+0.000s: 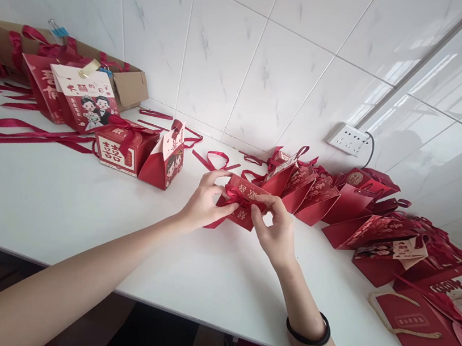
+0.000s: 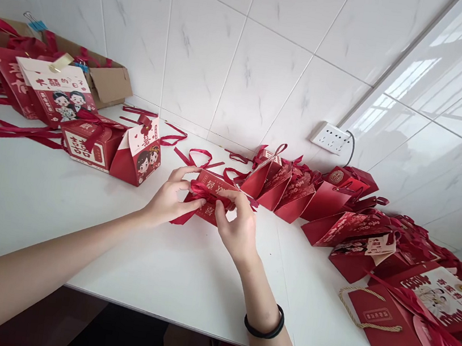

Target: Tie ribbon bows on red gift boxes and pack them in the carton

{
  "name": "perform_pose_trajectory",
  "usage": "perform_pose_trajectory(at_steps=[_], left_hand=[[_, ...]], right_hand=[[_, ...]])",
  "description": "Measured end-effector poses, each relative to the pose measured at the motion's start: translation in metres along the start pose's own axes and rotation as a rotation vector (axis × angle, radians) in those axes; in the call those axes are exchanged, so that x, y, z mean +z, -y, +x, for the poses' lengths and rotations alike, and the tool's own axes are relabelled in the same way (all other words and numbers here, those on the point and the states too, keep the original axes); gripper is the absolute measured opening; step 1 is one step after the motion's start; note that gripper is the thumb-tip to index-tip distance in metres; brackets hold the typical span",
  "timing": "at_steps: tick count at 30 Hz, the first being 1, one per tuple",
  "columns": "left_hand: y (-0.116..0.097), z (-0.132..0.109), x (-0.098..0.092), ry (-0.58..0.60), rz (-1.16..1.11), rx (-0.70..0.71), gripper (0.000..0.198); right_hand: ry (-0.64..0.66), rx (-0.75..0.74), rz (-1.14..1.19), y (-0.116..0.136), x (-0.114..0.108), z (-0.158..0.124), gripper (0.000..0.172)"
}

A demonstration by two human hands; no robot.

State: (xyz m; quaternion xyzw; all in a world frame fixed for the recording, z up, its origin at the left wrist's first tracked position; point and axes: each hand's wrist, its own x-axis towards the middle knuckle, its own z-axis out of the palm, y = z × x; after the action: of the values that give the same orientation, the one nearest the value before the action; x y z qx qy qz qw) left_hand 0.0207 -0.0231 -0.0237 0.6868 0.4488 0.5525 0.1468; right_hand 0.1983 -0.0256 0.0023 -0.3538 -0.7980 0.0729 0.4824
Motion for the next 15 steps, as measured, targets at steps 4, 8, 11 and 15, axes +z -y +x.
perform_pose_trajectory(at_steps=[4,8,11,15], left_hand=[[0.0003,-0.0004,0.0007,-0.007,-0.009,0.019,0.014],[0.0012,-0.0008,0.0015,0.004,-0.021,0.036,0.014],[0.0015,-0.0012,0.0024,0.006,-0.024,0.043,0.014],[0.0016,-0.0019,0.0033,0.008,-0.017,0.04,0.014]], right_hand=[[-0.04,-0.145,-0.154,-0.0048,0.0041,-0.0013,0.024],[-0.126,-0.193,-0.229,-0.0081,0.007,-0.0018,0.025],[-0.19,-0.122,-0.244,-0.0067,0.0067,-0.0012,0.023],[-0.187,0.051,-0.239,-0.0036,0.0028,0.0007,0.004]])
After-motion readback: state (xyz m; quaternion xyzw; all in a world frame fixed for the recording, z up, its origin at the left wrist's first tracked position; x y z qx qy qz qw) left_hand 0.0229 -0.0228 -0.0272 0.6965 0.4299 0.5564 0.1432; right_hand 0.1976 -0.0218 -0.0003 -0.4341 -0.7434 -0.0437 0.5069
